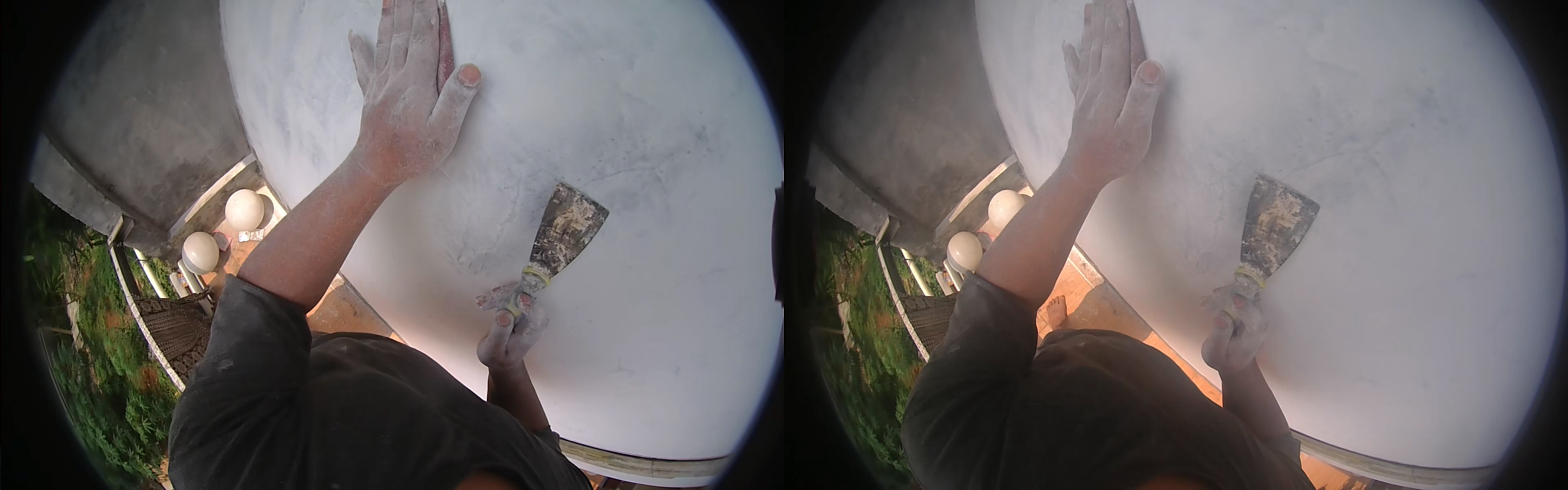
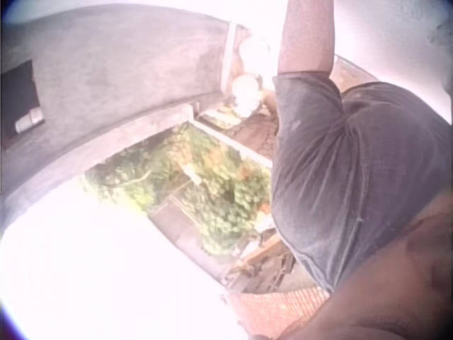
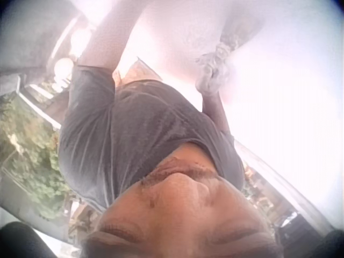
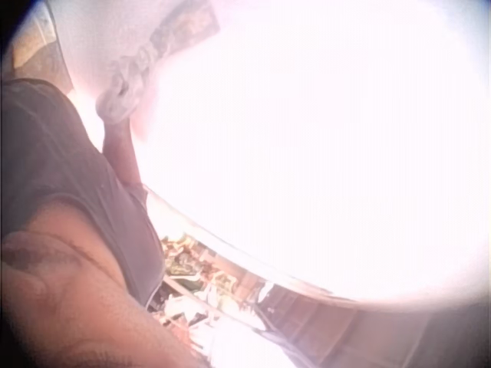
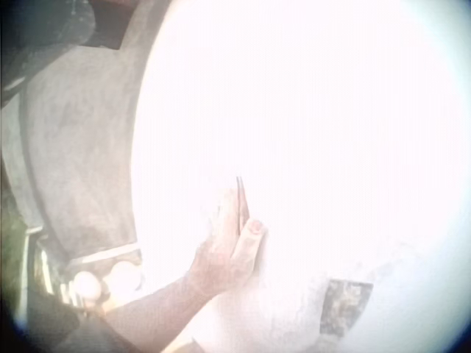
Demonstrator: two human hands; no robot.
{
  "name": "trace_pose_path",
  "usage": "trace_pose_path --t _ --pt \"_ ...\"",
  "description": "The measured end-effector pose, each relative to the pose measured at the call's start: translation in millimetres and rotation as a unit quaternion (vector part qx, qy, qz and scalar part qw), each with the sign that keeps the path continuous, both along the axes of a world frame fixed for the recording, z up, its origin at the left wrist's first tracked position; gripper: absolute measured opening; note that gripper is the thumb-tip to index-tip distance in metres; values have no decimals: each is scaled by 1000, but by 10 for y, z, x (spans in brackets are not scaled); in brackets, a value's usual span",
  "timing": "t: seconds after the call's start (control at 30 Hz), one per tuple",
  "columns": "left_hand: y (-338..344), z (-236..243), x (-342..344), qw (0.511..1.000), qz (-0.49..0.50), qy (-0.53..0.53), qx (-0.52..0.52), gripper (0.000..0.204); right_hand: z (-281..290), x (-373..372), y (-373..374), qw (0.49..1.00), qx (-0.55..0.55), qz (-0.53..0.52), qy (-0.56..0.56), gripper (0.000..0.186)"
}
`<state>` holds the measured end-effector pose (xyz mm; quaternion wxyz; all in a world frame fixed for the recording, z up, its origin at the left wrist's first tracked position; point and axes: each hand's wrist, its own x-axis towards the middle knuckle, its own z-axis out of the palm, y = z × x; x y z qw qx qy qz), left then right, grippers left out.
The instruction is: The person smooths a white wall surface using a putty knife and a sanding block. They alternate between scraping with the putty knife and rubbing with the sanding block to even out the surface texture.
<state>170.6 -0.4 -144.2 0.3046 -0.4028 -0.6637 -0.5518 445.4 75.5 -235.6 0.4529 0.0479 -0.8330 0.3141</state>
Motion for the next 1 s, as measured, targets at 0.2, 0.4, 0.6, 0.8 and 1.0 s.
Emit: trace_pose_path --t 0.2,0.4,0.6,0.8,1.0 --pt "69 -640 673 992 -103 57 -37 91 27 -2 12 999 47 -16 -19 38" --pt "-43 -45 -30 1000 -2 5 13 88 37 -1 10 999 28 17 -15 34" --pt "42 -577 514 993 -91 68 -45 85 68 -17 -13 999 12 -18 -34 29" --pt "47 -79 20 998 6 43 40 83 49 -22 -31 1000 16 5 -19 35" --pt "72 -560 693 989 -108 85 -56 85 2 -28 -46 998 -62 12 3 36"
